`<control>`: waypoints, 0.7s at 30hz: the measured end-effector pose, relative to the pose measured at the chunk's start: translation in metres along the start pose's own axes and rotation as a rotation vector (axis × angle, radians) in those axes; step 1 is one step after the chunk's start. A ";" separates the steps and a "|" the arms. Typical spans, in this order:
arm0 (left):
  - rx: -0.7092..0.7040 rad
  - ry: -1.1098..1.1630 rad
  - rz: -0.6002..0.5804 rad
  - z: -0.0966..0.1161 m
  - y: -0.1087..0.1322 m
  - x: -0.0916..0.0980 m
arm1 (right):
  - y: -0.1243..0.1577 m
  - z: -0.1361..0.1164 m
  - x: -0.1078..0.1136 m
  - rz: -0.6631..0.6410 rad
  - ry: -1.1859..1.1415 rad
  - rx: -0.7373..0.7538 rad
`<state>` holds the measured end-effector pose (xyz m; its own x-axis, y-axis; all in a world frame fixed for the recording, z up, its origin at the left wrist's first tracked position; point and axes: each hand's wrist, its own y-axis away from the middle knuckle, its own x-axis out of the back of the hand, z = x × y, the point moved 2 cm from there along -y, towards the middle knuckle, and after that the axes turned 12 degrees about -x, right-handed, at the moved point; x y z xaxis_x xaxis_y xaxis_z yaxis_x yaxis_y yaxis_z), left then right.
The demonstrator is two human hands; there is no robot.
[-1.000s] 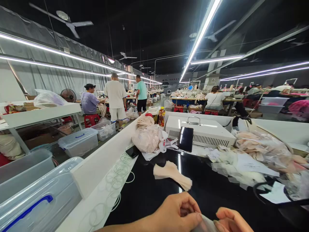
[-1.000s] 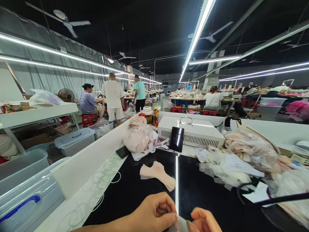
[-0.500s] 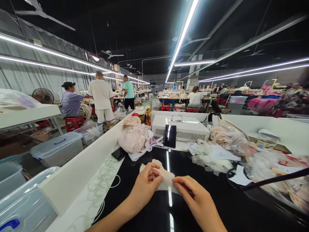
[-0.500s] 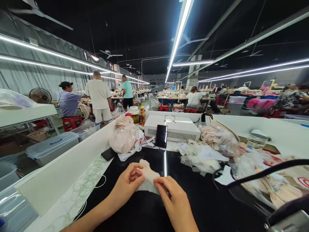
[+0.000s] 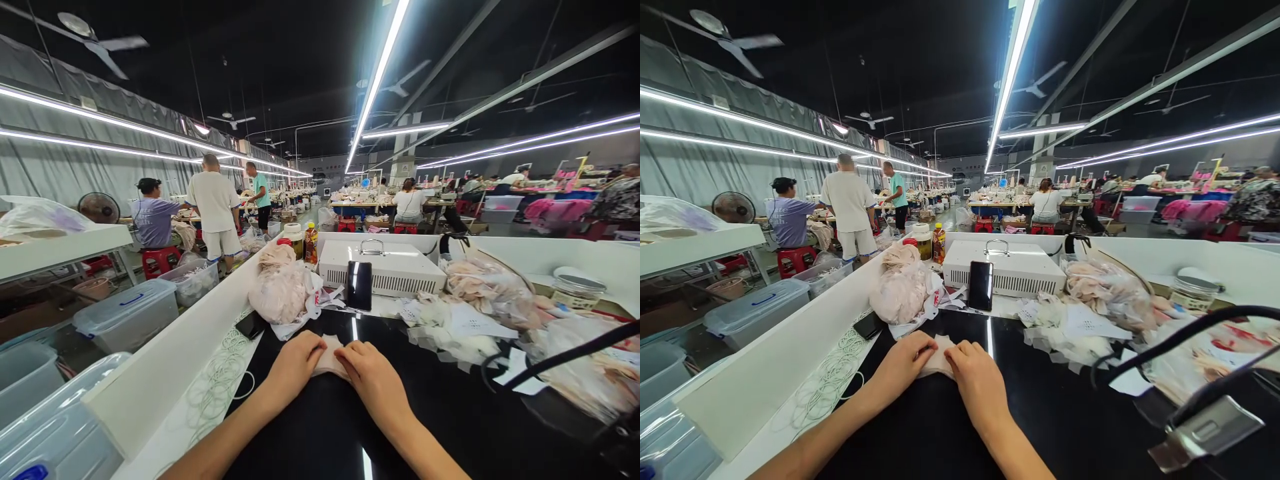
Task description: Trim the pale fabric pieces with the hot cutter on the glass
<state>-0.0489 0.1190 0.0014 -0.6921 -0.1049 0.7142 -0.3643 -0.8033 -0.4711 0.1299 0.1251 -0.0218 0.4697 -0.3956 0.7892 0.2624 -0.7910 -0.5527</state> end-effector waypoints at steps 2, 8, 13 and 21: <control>-0.013 -0.046 -0.026 -0.004 -0.001 -0.005 | 0.000 0.002 -0.004 0.003 0.051 0.025; -0.058 -0.157 -0.107 -0.012 -0.006 -0.017 | 0.001 0.009 -0.018 0.045 0.113 0.063; -0.068 -0.217 -0.099 -0.013 -0.005 -0.019 | 0.004 0.008 -0.018 0.095 0.096 0.093; -0.097 -0.234 -0.033 -0.009 -0.003 -0.009 | 0.049 -0.019 0.031 0.008 -0.084 0.311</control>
<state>-0.0468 0.1276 -0.0082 -0.5194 -0.2215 0.8253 -0.4501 -0.7501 -0.4845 0.1413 0.0656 -0.0194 0.5376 -0.3510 0.7667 0.4977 -0.6019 -0.6245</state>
